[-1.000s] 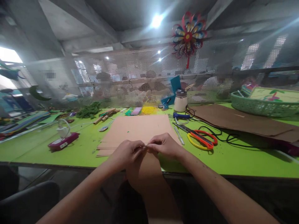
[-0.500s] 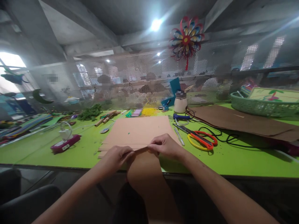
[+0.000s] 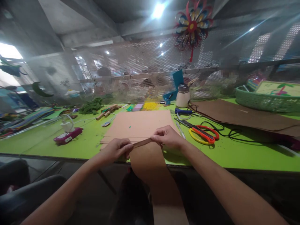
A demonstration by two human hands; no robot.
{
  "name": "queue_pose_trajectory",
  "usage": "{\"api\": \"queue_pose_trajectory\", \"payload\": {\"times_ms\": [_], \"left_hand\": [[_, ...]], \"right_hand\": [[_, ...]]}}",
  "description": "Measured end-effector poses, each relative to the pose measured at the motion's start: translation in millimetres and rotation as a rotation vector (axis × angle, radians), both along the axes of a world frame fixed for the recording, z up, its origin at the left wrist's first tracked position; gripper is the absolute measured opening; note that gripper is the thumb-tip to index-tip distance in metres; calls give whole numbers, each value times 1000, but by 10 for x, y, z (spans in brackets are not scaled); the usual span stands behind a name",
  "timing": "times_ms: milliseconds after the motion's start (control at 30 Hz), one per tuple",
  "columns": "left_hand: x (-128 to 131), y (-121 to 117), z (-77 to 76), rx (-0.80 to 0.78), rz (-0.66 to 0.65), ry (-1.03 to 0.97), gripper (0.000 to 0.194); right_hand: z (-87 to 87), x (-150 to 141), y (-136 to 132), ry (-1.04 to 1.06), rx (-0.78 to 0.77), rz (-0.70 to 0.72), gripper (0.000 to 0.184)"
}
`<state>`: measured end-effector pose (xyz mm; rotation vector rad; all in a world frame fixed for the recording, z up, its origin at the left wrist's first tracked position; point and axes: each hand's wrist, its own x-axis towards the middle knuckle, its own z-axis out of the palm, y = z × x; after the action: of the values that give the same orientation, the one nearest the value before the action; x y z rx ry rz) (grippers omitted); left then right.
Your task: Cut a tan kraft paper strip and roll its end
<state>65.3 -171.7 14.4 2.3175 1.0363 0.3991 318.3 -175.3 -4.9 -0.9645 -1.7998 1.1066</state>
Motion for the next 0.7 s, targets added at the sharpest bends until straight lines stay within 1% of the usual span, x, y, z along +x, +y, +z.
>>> {"api": "queue_pose_trajectory", "payload": {"times_ms": [67, 133, 267, 333, 400, 433, 467, 533, 600, 700], "left_hand": [[-2, 13, -2, -52, -4, -3, 38], [-18, 38, 6, -58, -12, 16, 39], [11, 107, 103, 48, -22, 74, 37], [113, 137, 173, 72, -58, 70, 35], [272, 164, 219, 77, -137, 49, 36], [361, 177, 227, 78, -152, 43, 36], [447, 190, 227, 79, -158, 38, 36], [582, 215, 209, 95, -128, 17, 33], [638, 233, 190, 91, -104, 9, 30], [570, 244, 198, 26, -106, 65, 30]], "right_hand": [[-6, 8, 12, 9, -10, 6, 28], [-7, 13, 21, 11, -26, -8, 28], [-6, 1, 33, 8, -52, -28, 29], [-8, -14, 29, 10, -47, -15, 30], [-12, -25, 18, 20, -41, -6, 30], [-14, -26, 12, 30, -37, -5, 31], [-17, -24, 6, 39, -34, -3, 31], [-27, -16, -1, 55, -27, -1, 32], [-38, -9, -4, 51, -16, -2, 31], [-42, -10, -10, -7, 5, -4, 30]]}}
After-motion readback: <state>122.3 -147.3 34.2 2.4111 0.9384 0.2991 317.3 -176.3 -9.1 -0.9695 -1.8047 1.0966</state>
